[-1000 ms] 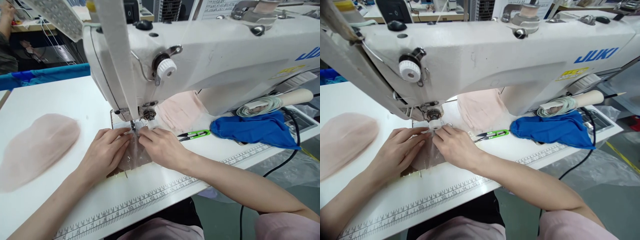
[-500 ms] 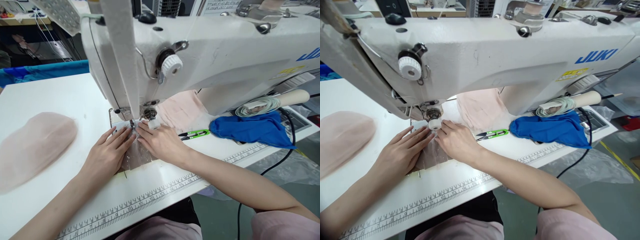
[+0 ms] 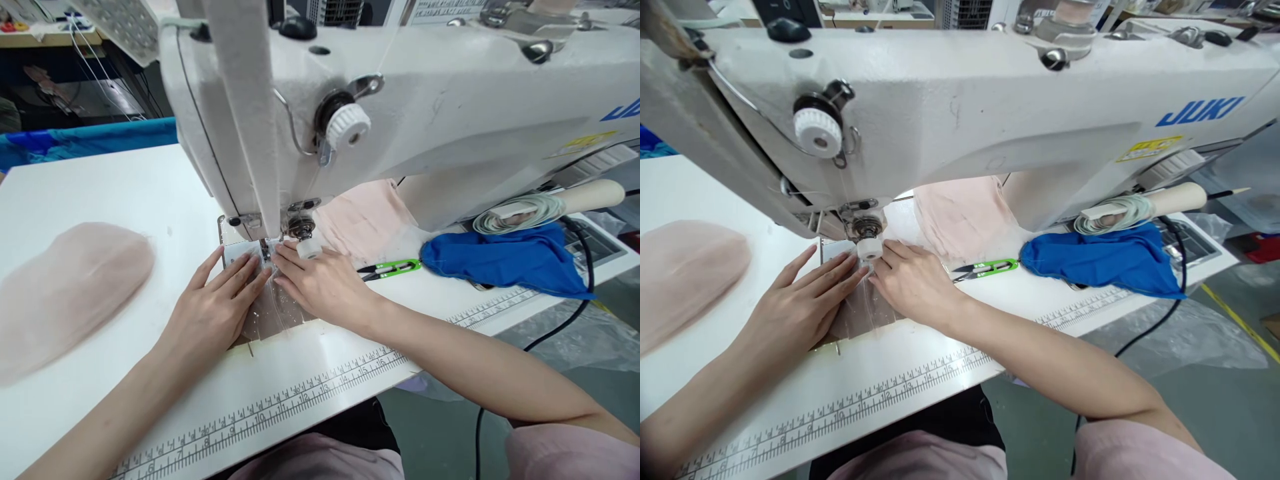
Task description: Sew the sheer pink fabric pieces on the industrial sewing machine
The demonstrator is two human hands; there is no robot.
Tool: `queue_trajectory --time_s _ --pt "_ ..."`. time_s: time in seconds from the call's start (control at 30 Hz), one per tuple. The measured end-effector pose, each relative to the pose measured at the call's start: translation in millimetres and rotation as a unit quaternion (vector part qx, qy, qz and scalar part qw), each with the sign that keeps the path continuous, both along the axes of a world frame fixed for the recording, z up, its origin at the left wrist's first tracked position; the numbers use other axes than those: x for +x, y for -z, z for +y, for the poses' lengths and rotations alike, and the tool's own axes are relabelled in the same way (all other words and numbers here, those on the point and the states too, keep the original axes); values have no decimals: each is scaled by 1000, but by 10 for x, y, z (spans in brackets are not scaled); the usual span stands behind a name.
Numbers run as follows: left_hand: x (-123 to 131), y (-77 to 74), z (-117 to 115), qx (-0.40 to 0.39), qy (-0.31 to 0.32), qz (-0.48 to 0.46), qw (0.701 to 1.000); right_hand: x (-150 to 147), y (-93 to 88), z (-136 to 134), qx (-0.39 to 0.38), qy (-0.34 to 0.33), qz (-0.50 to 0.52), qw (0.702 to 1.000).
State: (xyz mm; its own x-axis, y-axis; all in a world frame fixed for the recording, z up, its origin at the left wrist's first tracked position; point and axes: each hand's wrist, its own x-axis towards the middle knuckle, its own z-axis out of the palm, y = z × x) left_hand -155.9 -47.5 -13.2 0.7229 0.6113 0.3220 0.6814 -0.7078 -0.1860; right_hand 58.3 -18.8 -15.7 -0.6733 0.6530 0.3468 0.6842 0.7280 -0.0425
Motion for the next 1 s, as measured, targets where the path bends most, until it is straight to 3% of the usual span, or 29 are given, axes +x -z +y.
queue_trajectory --time_s 0.6,0.7,0.83,1.0 --pt "13 17 -27 1 -16 -11 1000 15 8 -13 11 -9 15 1000" --pt "-12 -46 -73 -3 4 -38 999 43 11 -20 40 -40 39 998" --pt "-74 -99 -130 -27 86 -44 995 103 1 -29 70 -130 63 987" --pt "-70 -78 -121 23 115 -48 992 165 -19 -30 34 -188 81 978"
